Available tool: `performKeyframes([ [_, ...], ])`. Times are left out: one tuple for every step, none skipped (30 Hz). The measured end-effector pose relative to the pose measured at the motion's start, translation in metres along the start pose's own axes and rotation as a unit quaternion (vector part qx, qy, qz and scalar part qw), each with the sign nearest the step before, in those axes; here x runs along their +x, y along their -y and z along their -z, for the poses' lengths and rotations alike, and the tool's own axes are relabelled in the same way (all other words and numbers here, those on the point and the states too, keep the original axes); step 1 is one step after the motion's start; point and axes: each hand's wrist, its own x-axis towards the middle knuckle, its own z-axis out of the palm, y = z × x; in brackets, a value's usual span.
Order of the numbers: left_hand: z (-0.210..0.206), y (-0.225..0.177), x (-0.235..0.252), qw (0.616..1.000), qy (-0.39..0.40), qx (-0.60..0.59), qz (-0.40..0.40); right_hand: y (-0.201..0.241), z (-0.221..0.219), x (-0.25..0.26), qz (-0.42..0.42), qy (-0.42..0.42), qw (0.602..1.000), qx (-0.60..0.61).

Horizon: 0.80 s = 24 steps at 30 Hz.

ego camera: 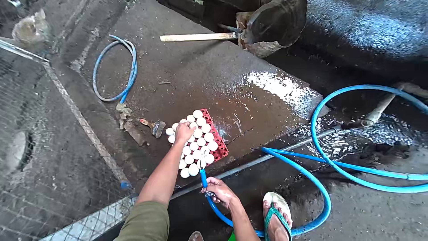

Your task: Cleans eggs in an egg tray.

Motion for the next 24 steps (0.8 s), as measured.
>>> performKeyframes([
  [-0.002, -0.002, 0.0, 1.0, 0.013, 0.004, 0.006, 0.0, 0.0, 0.0, -0.001, -0.001, 1.0, 0.001],
  [-0.002, -0.006, 0.002, 1.0, 0.02, 0.009, 0.014, 0.001, 0.0, -0.001, 0.0, -0.004, 1.0, 0.003],
  [-0.001, -0.011, 0.006, 0.999, 0.025, 0.009, 0.027, 0.001, 0.0, -0.001, 0.001, -0.008, 1.0, 0.005],
  [-0.001, -0.015, 0.01, 0.998, 0.032, 0.004, 0.046, 0.001, -0.001, -0.002, 0.002, -0.01, 1.0, 0.005],
  [0.0, -0.02, 0.013, 0.997, 0.04, 0.002, 0.065, 0.002, -0.001, -0.003, 0.002, -0.012, 1.0, 0.004],
  [0.002, -0.025, 0.014, 0.996, 0.048, 0.006, 0.078, 0.002, -0.001, -0.004, 0.003, -0.012, 1.0, 0.0],
  [0.005, -0.029, 0.014, 0.995, 0.053, 0.012, 0.086, 0.001, -0.002, -0.004, 0.004, -0.011, 1.0, -0.003],
  [0.007, -0.033, 0.013, 0.994, 0.054, 0.022, 0.092, 0.001, -0.002, -0.003, 0.004, -0.01, 1.0, -0.005],
  [0.008, -0.035, 0.012, 0.994, 0.051, 0.031, 0.095, 0.0, -0.003, -0.001, 0.004, -0.008, 1.0, -0.005],
  [0.007, -0.035, 0.011, 0.994, 0.046, 0.037, 0.096, -0.002, -0.004, 0.0, 0.003, -0.007, 1.0, -0.005],
  [0.005, -0.034, 0.011, 0.994, 0.04, 0.041, 0.094, -0.003, -0.005, 0.001, 0.002, -0.005, 1.0, -0.005],
  [0.003, -0.032, 0.012, 0.994, 0.034, 0.041, 0.091, -0.004, -0.006, 0.001, 0.001, -0.004, 1.0, -0.007],
  [0.0, -0.029, 0.012, 0.995, 0.026, 0.036, 0.087, -0.004, -0.006, 0.0, 0.001, -0.003, 1.0, -0.012],
  [-0.002, -0.027, 0.012, 0.996, 0.022, 0.031, 0.083, -0.003, -0.007, 0.0, 0.001, -0.003, 1.0, -0.016],
  [-0.002, -0.025, 0.012, 0.996, 0.019, 0.027, 0.08, -0.002, -0.007, -0.001, 0.001, -0.003, 1.0, -0.019],
  [0.0, -0.023, 0.013, 0.997, 0.014, 0.025, 0.077, -0.001, -0.007, 0.0, 0.003, -0.004, 1.0, -0.019],
  [0.002, -0.02, 0.012, 0.997, 0.008, 0.017, 0.076, -0.001, -0.006, 0.0, 0.004, -0.004, 1.0, -0.017],
  [0.004, -0.013, 0.011, 0.997, -0.003, -0.005, 0.075, -0.001, -0.006, -0.001, 0.003, -0.006, 1.0, -0.015],
  [0.006, -0.008, 0.007, 0.996, -0.013, -0.051, 0.079, -0.001, -0.006, -0.002, 0.002, -0.007, 1.0, -0.014],
  [0.01, -0.006, 0.002, 0.99, -0.023, -0.108, 0.09, 0.0, -0.006, -0.002, 0.0, -0.007, 1.0, -0.016],
  [0.014, -0.004, -0.004, 0.98, -0.036, -0.167, 0.101, 0.001, -0.006, -0.003, -0.001, -0.007, 1.0, -0.017],
  [0.016, -0.003, -0.011, 0.966, -0.046, -0.231, 0.103, 0.002, -0.007, -0.003, -0.002, -0.007, 1.0, -0.019],
  [0.016, -0.004, -0.019, 0.948, -0.043, -0.3, 0.095, 0.002, -0.007, -0.004, -0.003, -0.006, 1.0, -0.022],
  [0.014, -0.006, -0.027, 0.924, -0.036, -0.374, 0.072, 0.001, -0.007, -0.004, -0.003, -0.006, 1.0, -0.025],
])
